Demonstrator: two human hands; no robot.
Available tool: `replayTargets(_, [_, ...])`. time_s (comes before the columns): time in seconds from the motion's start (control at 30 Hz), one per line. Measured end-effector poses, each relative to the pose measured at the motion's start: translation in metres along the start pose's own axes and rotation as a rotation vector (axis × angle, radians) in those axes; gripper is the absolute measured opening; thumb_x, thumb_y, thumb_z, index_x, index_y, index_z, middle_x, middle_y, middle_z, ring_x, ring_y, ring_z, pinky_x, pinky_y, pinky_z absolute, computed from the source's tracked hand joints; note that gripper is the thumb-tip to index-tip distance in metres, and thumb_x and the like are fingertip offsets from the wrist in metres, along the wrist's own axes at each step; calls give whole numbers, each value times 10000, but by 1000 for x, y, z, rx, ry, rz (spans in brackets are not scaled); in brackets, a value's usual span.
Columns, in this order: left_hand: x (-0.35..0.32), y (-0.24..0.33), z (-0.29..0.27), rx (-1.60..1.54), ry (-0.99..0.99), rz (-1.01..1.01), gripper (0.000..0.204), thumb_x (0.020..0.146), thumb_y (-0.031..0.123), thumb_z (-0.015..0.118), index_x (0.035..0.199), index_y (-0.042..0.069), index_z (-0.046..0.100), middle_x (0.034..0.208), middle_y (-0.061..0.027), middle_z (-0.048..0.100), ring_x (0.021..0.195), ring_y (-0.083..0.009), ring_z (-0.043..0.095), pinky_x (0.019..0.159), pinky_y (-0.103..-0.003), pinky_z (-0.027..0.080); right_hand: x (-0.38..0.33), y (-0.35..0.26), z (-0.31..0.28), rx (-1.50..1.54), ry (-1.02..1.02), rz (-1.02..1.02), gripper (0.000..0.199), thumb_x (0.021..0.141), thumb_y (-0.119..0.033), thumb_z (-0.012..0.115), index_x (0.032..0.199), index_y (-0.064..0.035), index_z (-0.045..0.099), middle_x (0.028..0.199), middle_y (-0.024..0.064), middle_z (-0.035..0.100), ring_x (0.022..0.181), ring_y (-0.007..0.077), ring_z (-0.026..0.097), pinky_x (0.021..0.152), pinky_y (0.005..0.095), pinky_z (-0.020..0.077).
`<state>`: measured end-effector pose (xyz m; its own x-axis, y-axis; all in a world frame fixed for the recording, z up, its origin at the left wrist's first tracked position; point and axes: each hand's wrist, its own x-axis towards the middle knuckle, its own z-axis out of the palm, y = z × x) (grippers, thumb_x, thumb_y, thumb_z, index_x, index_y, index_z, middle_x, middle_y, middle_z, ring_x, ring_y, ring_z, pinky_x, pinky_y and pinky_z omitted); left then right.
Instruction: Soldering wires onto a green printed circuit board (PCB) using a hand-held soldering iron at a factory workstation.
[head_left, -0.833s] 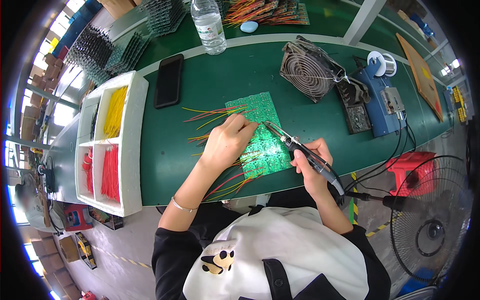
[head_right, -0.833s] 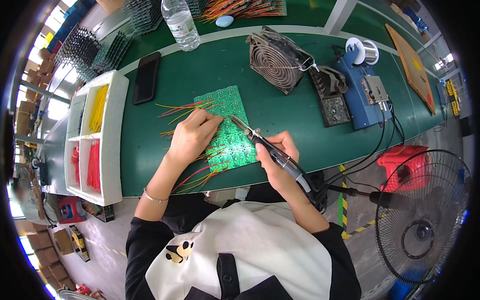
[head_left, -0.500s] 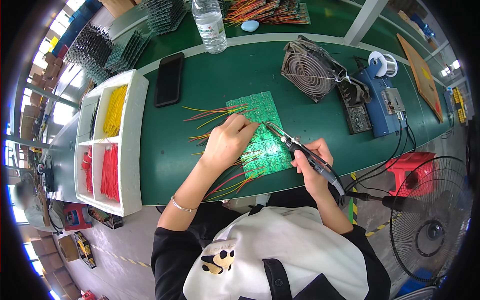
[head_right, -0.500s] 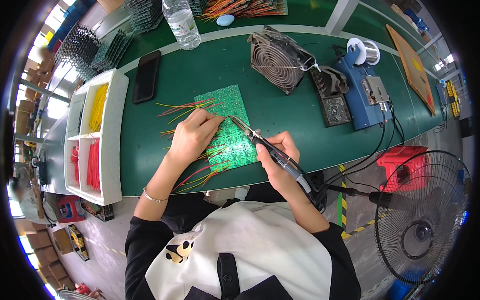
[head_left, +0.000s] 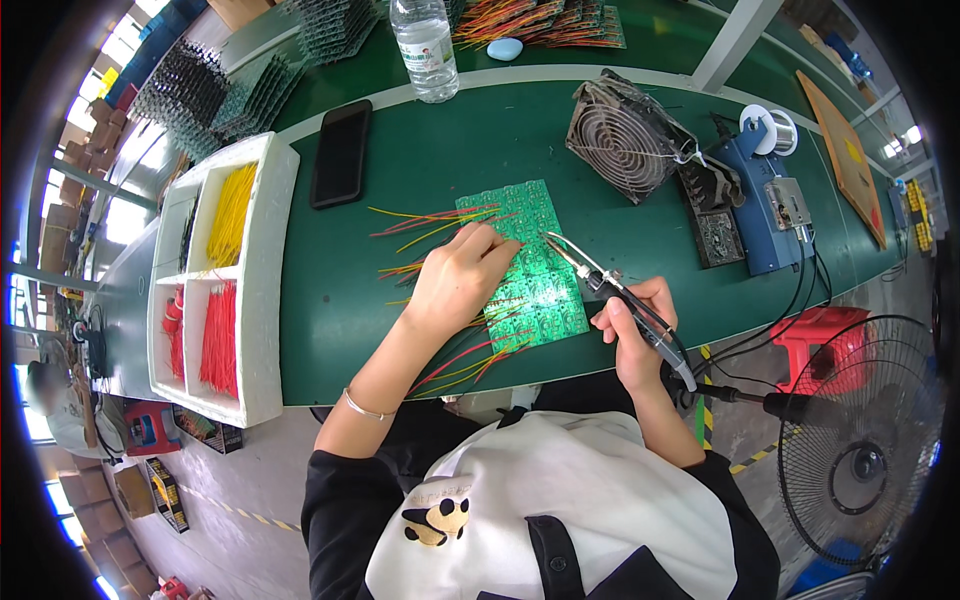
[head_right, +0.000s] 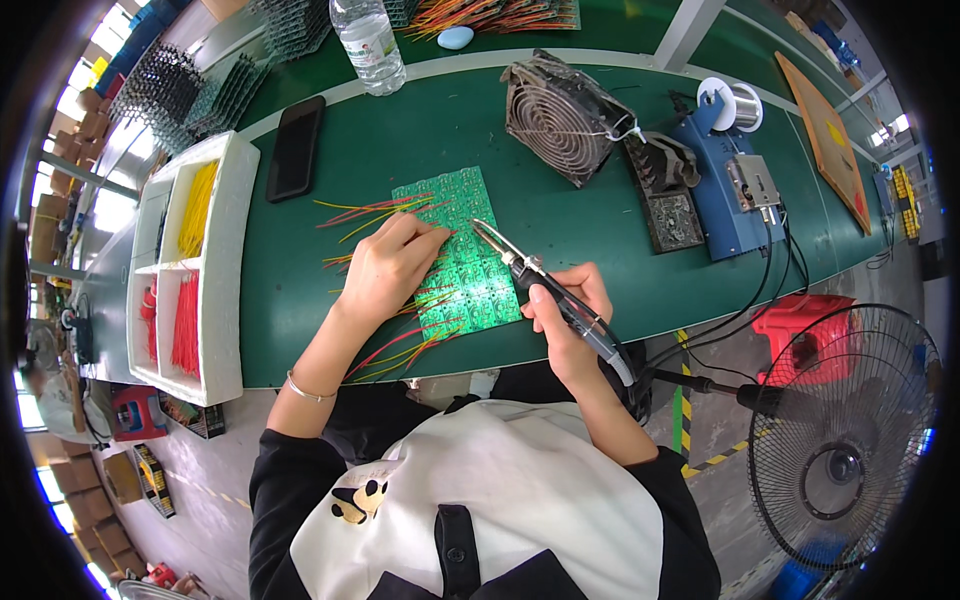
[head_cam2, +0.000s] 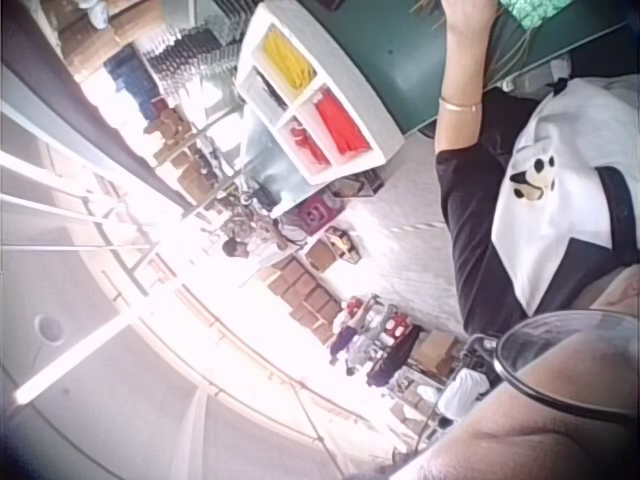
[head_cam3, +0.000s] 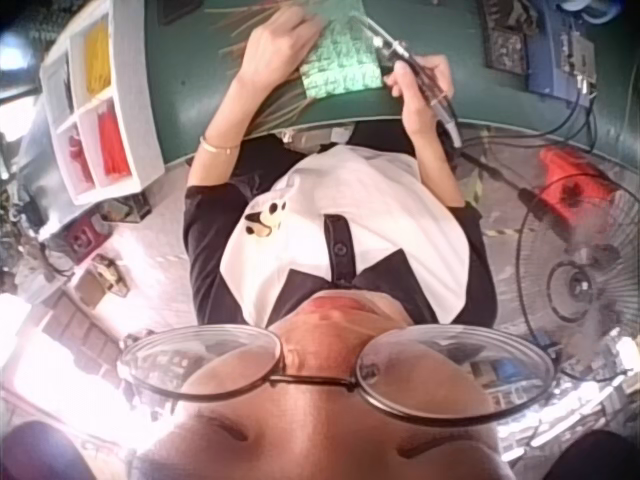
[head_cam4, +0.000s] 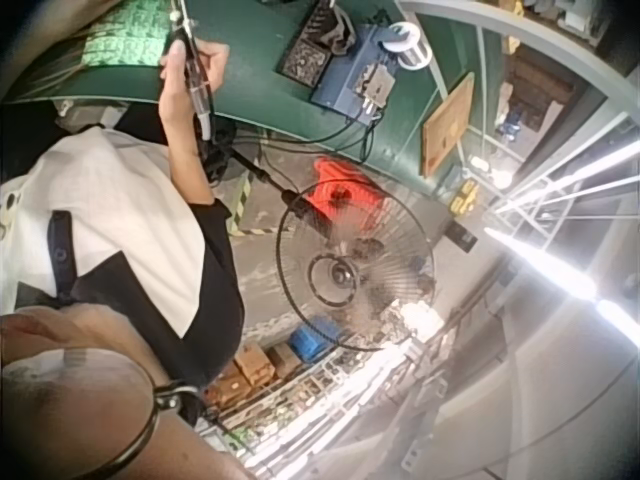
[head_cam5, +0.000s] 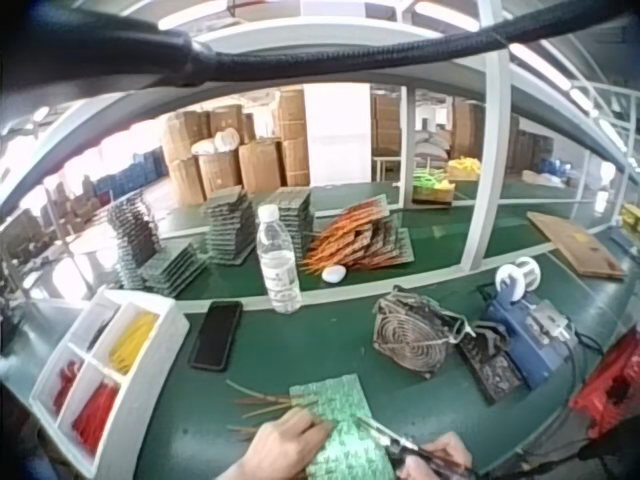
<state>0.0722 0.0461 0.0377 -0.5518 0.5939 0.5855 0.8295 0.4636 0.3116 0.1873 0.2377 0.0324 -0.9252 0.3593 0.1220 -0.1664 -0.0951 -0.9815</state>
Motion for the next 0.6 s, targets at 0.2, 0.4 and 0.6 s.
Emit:
replayTargets(0.2, [1, 0, 1, 4, -10, -12, 175, 696, -4, 660, 868, 30, 658, 722, -55, 543, 647, -199, 567, 523, -311, 483, -1, 1, -1, -8, 36, -43, 171, 846, -96, 575, 846, -21, 420, 584, 66, 532, 461, 84, 463, 525, 259, 468])
replayTargets(0.4, [0, 0, 0, -1, -4, -8, 175, 689, -2, 655, 859, 37, 660, 732, -49, 542, 664, -196, 569, 528, -308, 485, 1, 2, -1, 28, 11, 23, 193, 827, -98, 626, 859, -9, 457, 650, 77, 582, 515, 57, 502, 469, 187, 401])
replayTargets(0.6, [1, 1, 0, 11, -2, -10, 174, 683, -5, 653, 851, 38, 661, 742, -47, 545, 674, -200, 573, 533, -305, 489, 2, 0, 1, -35, -18, 41, 200, 820, -111, 635, 851, -15, 463, 626, 62, 582, 495, 45, 484, 451, 185, 383])
